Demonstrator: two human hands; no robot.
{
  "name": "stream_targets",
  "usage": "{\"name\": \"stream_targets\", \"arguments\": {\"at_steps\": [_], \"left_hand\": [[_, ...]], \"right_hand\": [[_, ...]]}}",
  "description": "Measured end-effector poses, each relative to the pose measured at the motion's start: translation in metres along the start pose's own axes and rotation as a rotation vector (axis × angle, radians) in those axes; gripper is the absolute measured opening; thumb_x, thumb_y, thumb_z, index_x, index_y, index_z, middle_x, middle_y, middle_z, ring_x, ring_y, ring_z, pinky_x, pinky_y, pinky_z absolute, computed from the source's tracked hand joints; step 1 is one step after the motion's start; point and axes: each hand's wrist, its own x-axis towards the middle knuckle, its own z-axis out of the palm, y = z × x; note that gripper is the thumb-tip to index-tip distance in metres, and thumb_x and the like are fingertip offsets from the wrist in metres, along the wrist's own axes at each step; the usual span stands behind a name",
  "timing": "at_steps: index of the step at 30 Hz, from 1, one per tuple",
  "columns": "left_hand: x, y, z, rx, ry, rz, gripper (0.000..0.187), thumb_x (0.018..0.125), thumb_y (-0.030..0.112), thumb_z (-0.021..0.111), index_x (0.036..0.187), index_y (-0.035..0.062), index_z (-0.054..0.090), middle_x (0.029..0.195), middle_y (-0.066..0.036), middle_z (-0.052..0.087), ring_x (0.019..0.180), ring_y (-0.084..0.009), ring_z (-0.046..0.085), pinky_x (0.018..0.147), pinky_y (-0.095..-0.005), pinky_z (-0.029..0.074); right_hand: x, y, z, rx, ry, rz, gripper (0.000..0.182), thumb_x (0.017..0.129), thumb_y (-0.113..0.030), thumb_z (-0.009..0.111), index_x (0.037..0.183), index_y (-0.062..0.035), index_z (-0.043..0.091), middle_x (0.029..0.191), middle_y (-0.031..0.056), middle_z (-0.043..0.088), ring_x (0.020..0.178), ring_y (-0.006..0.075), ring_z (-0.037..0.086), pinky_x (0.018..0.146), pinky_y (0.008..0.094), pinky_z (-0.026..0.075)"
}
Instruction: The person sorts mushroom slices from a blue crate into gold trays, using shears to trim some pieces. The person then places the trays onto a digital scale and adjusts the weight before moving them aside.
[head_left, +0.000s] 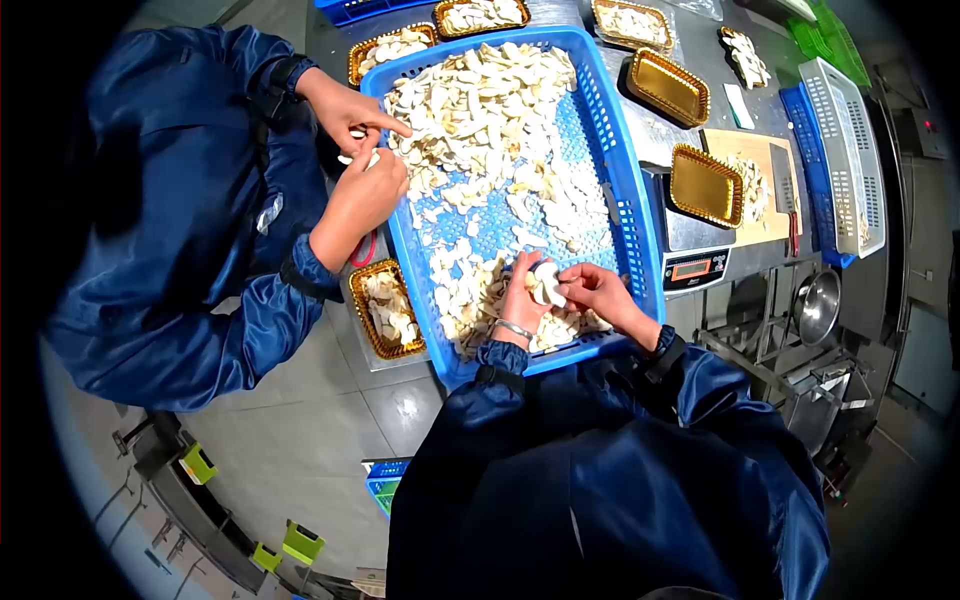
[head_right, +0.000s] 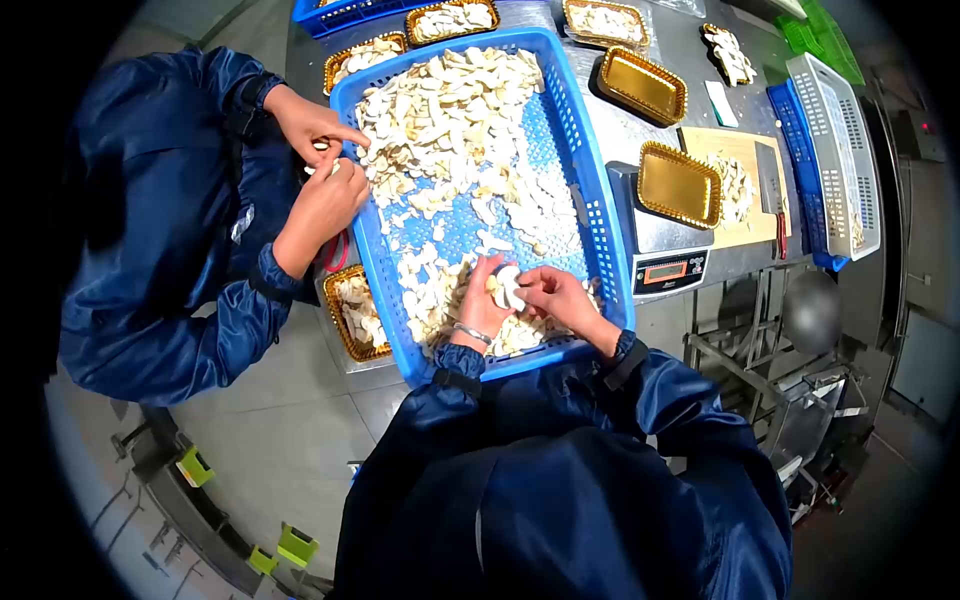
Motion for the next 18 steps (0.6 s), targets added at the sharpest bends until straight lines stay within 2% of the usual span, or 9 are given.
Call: {"name": "stream_targets", "arguments": {"at_steps": [2, 4, 7, 8, 9, 13, 15, 17, 18], "left_hand": [[0.004, -0.002, -0.009, -0.032, -0.038, -0.003, 0.029, 0.086, 0.036, 0.057, 0.102, 0.0125, 0.055, 0.098, -0.004, 0.059, 0.085, -0.018, 0.058, 0.068, -0.0321, 0.05], [0.004, 0.003, -0.021, -0.04, -0.003, -0.077, 0.02, 0.085, 0.025, 0.062, 0.099, 0.0111, 0.056, 0.096, -0.004, 0.059, 0.08, -0.0172, 0.059, 0.062, -0.027, 0.051], [-0.009, 0.009, -0.018, 0.045, 0.084, 0.06, 0.018, 0.085, 0.021, 0.061, 0.099, 0.0121, 0.056, 0.097, -0.005, 0.059, 0.08, -0.0171, 0.059, 0.063, -0.0268, 0.051], [-0.011, 0.013, -0.02, 0.01, 0.092, 0.048, 0.017, 0.085, 0.019, 0.061, 0.1, 0.0134, 0.055, 0.099, -0.005, 0.06, 0.081, -0.0169, 0.059, 0.064, -0.0275, 0.051], [-0.01, 0.015, -0.023, -0.007, 0.073, 0.059, 0.017, 0.086, 0.021, 0.059, 0.101, 0.0142, 0.055, 0.101, -0.006, 0.059, 0.081, -0.0179, 0.059, 0.065, -0.0298, 0.051], [0.005, 0.012, -0.036, -0.096, 0.065, 0.06, 0.018, 0.09, 0.029, 0.052, 0.102, 0.0165, 0.055, 0.103, -0.003, 0.059, 0.092, -0.018, 0.057, 0.074, -0.0359, 0.05], [0.002, 0.015, -0.029, -0.007, -0.061, 0.105, 0.03, 0.09, 0.041, 0.045, 0.101, 0.0154, 0.055, 0.104, -0.001, 0.058, 0.1, -0.0186, 0.053, 0.084, -0.0426, 0.044], [-0.01, 0.023, -0.015, -0.219, -0.005, 0.09, 0.027, 0.09, 0.04, 0.046, 0.091, 0.0155, 0.057, 0.102, -0.002, 0.059, 0.095, -0.019, 0.055, 0.082, -0.0409, 0.046], [-0.012, 0.025, -0.018, -0.207, -0.017, 0.107, 0.027, 0.091, 0.039, 0.044, 0.091, 0.0155, 0.056, 0.102, -0.002, 0.06, 0.096, -0.0184, 0.055, 0.083, -0.0424, 0.045]], "right_hand": [[0.02, -0.023, -0.003, -0.241, 0.157, -0.009, 0.021, 0.082, -0.014, 0.061, 0.095, 0.0015, 0.06, 0.069, 0.0051, 0.063, 0.061, 0.0073, 0.058, 0.052, 0.0219, 0.044], [0.059, -0.032, -0.008, -0.593, 0.426, -0.121, 0.035, 0.08, -0.025, 0.062, 0.101, 0.0019, 0.054, 0.07, 0.0121, 0.065, 0.058, 0.0192, 0.063, 0.055, 0.0296, 0.047], [0.088, -0.031, -0.006, -0.803, 0.445, -0.188, 0.03, 0.078, -0.029, 0.062, 0.091, -0.0025, 0.056, 0.063, 0.0092, 0.064, 0.059, 0.0233, 0.063, 0.058, 0.0351, 0.046], [0.089, -0.032, -0.012, -0.74, 0.317, -0.053, 0.027, 0.077, -0.029, 0.063, 0.077, -0.0028, 0.059, 0.06, 0.0091, 0.063, 0.059, 0.0237, 0.063, 0.059, 0.0359, 0.047], [0.086, -0.03, -0.014, -0.851, 0.38, -0.13, 0.029, 0.077, -0.031, 0.062, 0.069, -0.0039, 0.061, 0.059, 0.0085, 0.063, 0.059, 0.0224, 0.063, 0.058, 0.0341, 0.047], [0.063, -0.002, -0.02, -0.335, 0.234, -0.143, 0.024, 0.078, -0.028, 0.067, 0.079, -0.0038, 0.064, 0.064, 0.0031, 0.062, 0.052, 0.0131, 0.057, 0.05, 0.0268, 0.045], [0.042, -0.03, -0.003, -0.042, -0.192, 0.124, 0.023, 0.08, -0.026, 0.068, 0.085, -0.0038, 0.064, 0.066, -0.0001, 0.06, 0.053, 0.0095, 0.055, 0.049, 0.0236, 0.043], [0.056, -0.023, 0.009, -0.259, -0.186, 0.126, 0.03, 0.074, -0.031, 0.07, 0.085, -0.0046, 0.064, 0.066, 0.0055, 0.062, 0.059, 0.0172, 0.06, 0.057, 0.0299, 0.047], [0.066, -0.013, 0.016, -0.584, 0.083, -0.26, 0.03, 0.073, -0.034, 0.068, 0.085, -0.0066, 0.063, 0.071, 0.0103, 0.064, 0.067, 0.0267, 0.062, 0.061, 0.0369, 0.048]]}}
